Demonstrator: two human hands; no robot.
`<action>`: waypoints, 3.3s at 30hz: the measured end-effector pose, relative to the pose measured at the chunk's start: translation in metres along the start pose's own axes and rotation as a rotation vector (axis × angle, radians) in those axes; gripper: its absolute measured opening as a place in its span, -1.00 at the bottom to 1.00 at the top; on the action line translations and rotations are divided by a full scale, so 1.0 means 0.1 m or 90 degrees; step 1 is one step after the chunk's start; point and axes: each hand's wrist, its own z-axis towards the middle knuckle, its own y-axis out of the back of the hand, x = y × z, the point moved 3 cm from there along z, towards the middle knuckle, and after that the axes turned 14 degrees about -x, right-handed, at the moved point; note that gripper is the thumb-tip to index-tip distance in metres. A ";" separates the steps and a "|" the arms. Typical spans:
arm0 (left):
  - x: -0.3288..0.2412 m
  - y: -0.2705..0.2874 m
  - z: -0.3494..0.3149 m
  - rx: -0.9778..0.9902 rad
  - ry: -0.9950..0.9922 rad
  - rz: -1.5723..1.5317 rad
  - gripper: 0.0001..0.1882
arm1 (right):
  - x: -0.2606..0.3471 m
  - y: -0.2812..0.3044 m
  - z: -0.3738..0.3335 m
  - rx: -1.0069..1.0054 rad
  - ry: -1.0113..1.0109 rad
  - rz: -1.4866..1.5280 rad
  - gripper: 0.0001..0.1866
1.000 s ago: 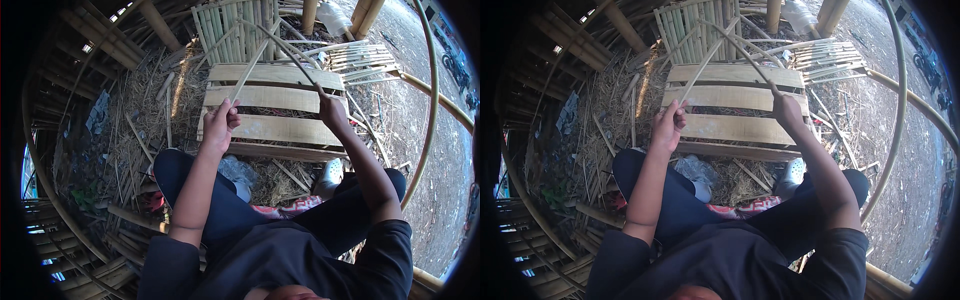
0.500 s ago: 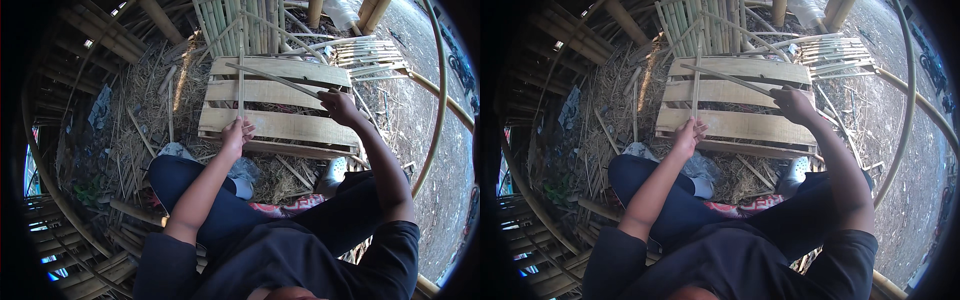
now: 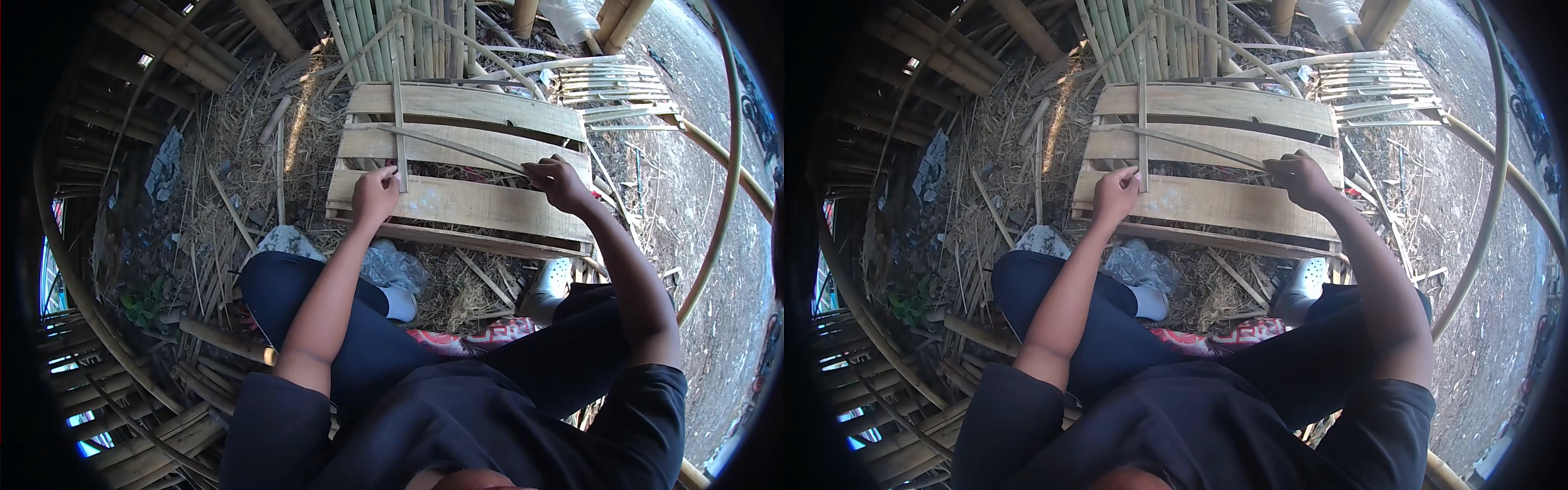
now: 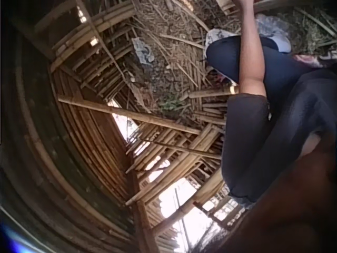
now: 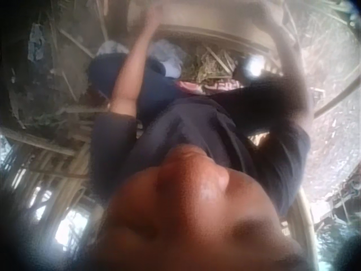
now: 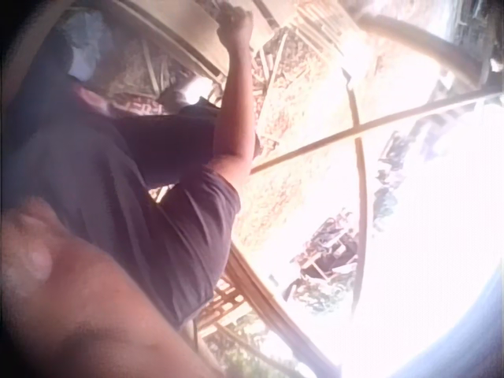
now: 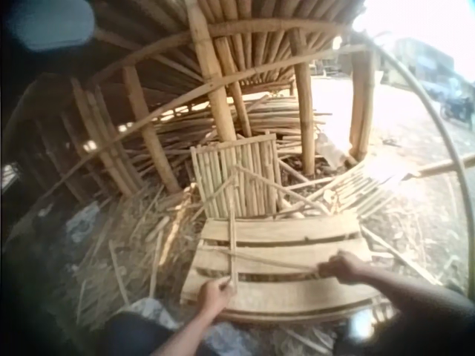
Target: The person constructs a bamboo structure by hand, using a hammer to drive nails into strips of bamboo positioned over a wooden frame. The person retrieves nails from a plastic bag, positions the bamboo strips, and secures them with the hammer.
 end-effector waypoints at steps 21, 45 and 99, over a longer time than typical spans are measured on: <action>-0.27 -0.07 -0.02 0.001 -0.334 0.105 -0.27 | -0.35 0.03 -0.05 0.015 -0.201 0.062 -0.62; -0.13 0.05 0.29 0.037 -0.386 -0.056 -0.45 | -0.21 0.11 -0.20 -0.061 -0.152 -0.101 -0.70; -0.10 0.03 0.27 0.045 -0.320 -0.149 -0.61 | 0.06 0.08 -0.19 -0.021 -0.016 -0.073 -0.72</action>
